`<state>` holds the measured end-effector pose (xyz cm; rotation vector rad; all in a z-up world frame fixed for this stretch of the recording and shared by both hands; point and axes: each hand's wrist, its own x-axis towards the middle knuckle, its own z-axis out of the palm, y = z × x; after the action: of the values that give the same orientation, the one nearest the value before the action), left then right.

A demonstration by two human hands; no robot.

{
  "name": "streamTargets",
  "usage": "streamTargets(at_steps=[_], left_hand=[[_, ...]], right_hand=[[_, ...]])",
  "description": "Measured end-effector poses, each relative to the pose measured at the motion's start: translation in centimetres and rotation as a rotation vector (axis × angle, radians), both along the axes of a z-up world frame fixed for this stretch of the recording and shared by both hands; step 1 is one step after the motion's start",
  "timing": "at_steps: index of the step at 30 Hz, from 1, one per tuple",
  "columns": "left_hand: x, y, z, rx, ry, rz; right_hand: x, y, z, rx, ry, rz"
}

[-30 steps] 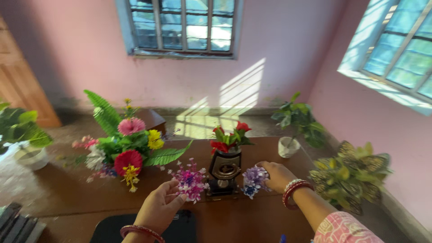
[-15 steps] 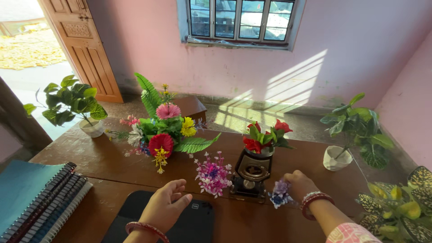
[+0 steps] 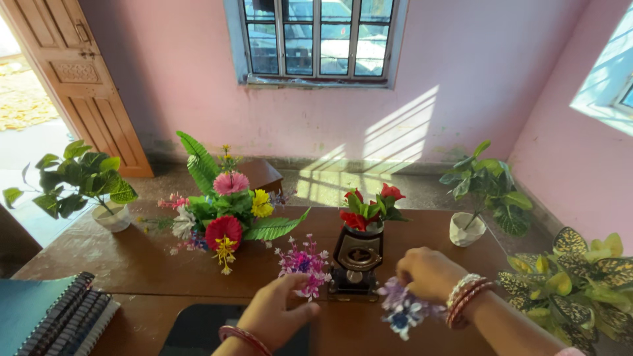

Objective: The person picks up several small artificial flower bunches from the floor and places them on a wooden table. They adjust the positions of the flowers and other items on the table, including a digital scale and a pen holder, to create a decorative arrangement.

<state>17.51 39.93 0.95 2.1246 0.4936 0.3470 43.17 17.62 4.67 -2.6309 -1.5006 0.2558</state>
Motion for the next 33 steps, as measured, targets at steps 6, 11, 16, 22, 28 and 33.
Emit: streamTargets(at_steps=[6, 11, 16, 22, 28, 33], left_hand=[[-0.3, -1.7, 2.2, 0.210, -0.255, -0.211], [-2.0, -1.8, 3.2, 0.246, -0.330, 0.095], [-5.3, 1.1, 3.2, -0.028, -0.235, 0.409], [-9.4, 3.3, 1.0, 0.026, -0.068, 0.650], [-12.6, 4.4, -0.7, -0.018, -0.016, 0.733], [-13.4, 4.6, -1.2, -0.091, 0.012, 0.774]], right_hand=[[-7.8, 5.2, 4.8, 0.186, 0.064, 0.251], [-13.6, 10.1, 6.5, 0.399, 0.157, 0.473], [-15.3, 13.6, 6.7, 0.382, 0.421, 0.545], [-11.8, 18.6, 2.7, 0.457, 0.651, 0.469], [-8.7, 20.7, -4.4, -0.013, -0.056, 0.314], [-8.0, 20.7, -6.9, -0.102, -0.160, 0.161]])
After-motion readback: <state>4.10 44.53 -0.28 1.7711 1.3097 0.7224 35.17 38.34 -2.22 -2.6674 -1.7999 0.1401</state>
